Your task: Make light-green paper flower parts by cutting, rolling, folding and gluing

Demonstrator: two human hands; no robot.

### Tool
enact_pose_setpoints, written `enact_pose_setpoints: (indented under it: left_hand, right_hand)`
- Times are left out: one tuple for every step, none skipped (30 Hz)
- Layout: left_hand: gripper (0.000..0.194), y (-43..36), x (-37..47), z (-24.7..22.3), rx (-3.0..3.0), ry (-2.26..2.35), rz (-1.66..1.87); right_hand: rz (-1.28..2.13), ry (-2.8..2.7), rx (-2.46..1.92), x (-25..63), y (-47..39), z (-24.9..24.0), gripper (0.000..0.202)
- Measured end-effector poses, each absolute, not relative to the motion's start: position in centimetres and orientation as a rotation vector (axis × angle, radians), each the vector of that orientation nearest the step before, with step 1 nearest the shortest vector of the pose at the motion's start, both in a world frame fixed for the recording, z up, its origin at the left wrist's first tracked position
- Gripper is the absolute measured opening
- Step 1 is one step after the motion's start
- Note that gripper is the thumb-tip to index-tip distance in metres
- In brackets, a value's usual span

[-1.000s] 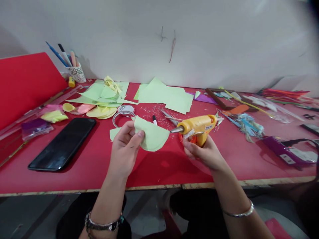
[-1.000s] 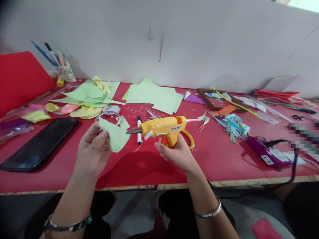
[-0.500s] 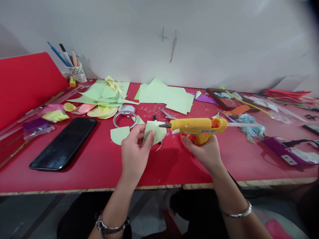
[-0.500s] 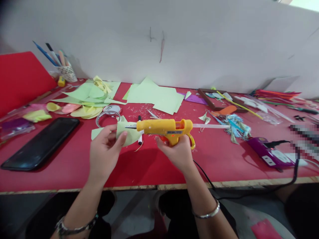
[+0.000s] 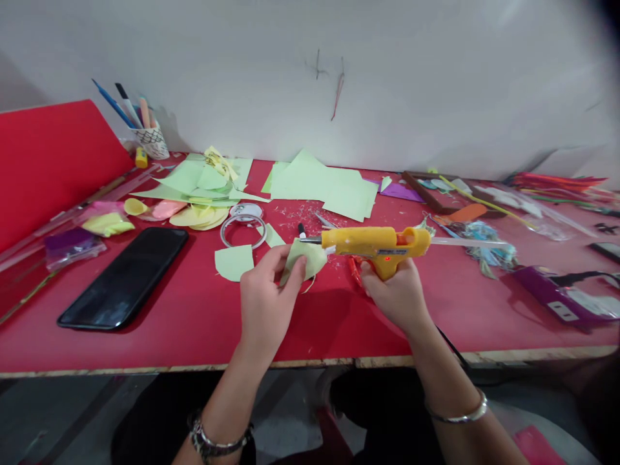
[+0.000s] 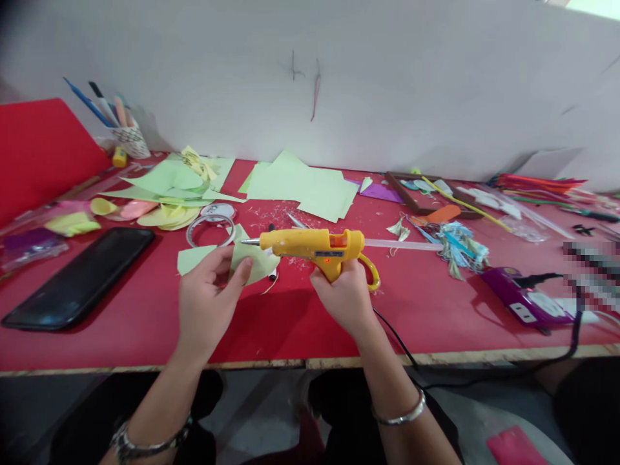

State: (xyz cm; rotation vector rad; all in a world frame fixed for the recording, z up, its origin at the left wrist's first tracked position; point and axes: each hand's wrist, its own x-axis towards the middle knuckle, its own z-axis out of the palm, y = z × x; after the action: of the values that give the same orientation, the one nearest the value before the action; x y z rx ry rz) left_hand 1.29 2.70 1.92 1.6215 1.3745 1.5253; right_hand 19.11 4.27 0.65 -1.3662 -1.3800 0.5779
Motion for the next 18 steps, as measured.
enact_pose_setpoints:
  left_hand:
    - [0.017, 2.7, 1.27, 1.93, 1.619, 1.375, 1.525]
    - [0.017, 2.7, 1.26, 1.93, 1.613, 1.376, 1.522]
    - [0.017, 2.7, 1.25, 1.95, 1.606, 1.378, 1.519]
    - [0.017, 2.69, 1.25, 1.96, 1.597, 1.381, 1.519]
    - [0.016, 2.69, 1.24, 1.99, 1.589, 1.385, 1.518]
    - [0.016, 2.68, 1.24, 2.03, 1.584, 1.387, 1.517]
    - [0.016, 2.67, 1.24, 2.07, 1.582, 1.389, 1.517]
    - [0.016, 2.66, 1.23, 2.11, 1.582, 1.39, 1.516]
    - [0.016, 2.65, 1.22, 2.14, 1.582, 1.391, 1.514]
    - [0.016, 2.63, 1.21, 2.17, 1.582, 1.392, 1.509]
    - [0.016, 2.62, 1.19, 2.18, 1.581, 1.392, 1.506]
    - [0.016, 2.61, 1.18, 2.18, 1.578, 1.393, 1.504]
    - [0.016, 2.6, 1.17, 2.17, 1.576, 1.395, 1.502]
    - [0.016, 2.6, 1.16, 2.15, 1.576, 1.396, 1.502]
    - [0.016, 2.6, 1.16, 2.13, 1.577, 1.397, 1.505]
    - [0.016, 2.61, 1.16, 2.12, 1.578, 1.398, 1.508]
    - [0.016, 2.61, 1.16, 2.11, 1.58, 1.401, 1.51]
    - [0.016, 2.62, 1.16, 2.11, 1.583, 1.403, 1.511]
  right_hand:
    - [0.586, -1.377, -1.353, 19.13, 4.27, 0.67, 0.01]
    - [0.599, -1.377, -1.348, 19.15, 4.27, 0.68, 0.01]
    - [0.612, -1.38, -1.357, 19.17, 4.27, 0.7, 0.009]
    - [0.622, -1.387, -1.378, 19.19, 4.26, 0.7, 0.009]
    - [0.629, -1.395, -1.408, 19.19, 4.25, 0.71, 0.009]
    - [0.632, -1.402, -1.439, 19.19, 4.25, 0.71, 0.008]
    - [0.633, -1.405, -1.463, 19.18, 4.24, 0.7, 0.008]
    - [0.634, -1.405, -1.476, 19.16, 4.24, 0.7, 0.007]
    - [0.638, -1.404, -1.479, 19.13, 4.23, 0.71, 0.007]
    - [0.645, -1.403, -1.478, 19.1, 4.23, 0.72, 0.007]
    - [0.65, -1.401, -1.478, 19.07, 4.22, 0.75, 0.007]
    - [0.654, -1.404, -1.481, 19.03, 4.21, 0.79, 0.007]
    - [0.654, -1.407, -1.487, 19.01, 4.2, 0.84, 0.007]
    - [0.652, -1.41, -1.497, 19.0, 4.19, 0.88, 0.007]
    - [0.649, -1.409, -1.505, 19.0, 4.19, 0.91, 0.006]
    - [0.645, -1.406, -1.512, 19.01, 4.19, 0.93, 0.006]
    - [0.644, -1.404, -1.516, 19.04, 4.21, 0.92, 0.005]
    - [0.645, -1.403, -1.519, 19.07, 4.23, 0.88, 0.005]
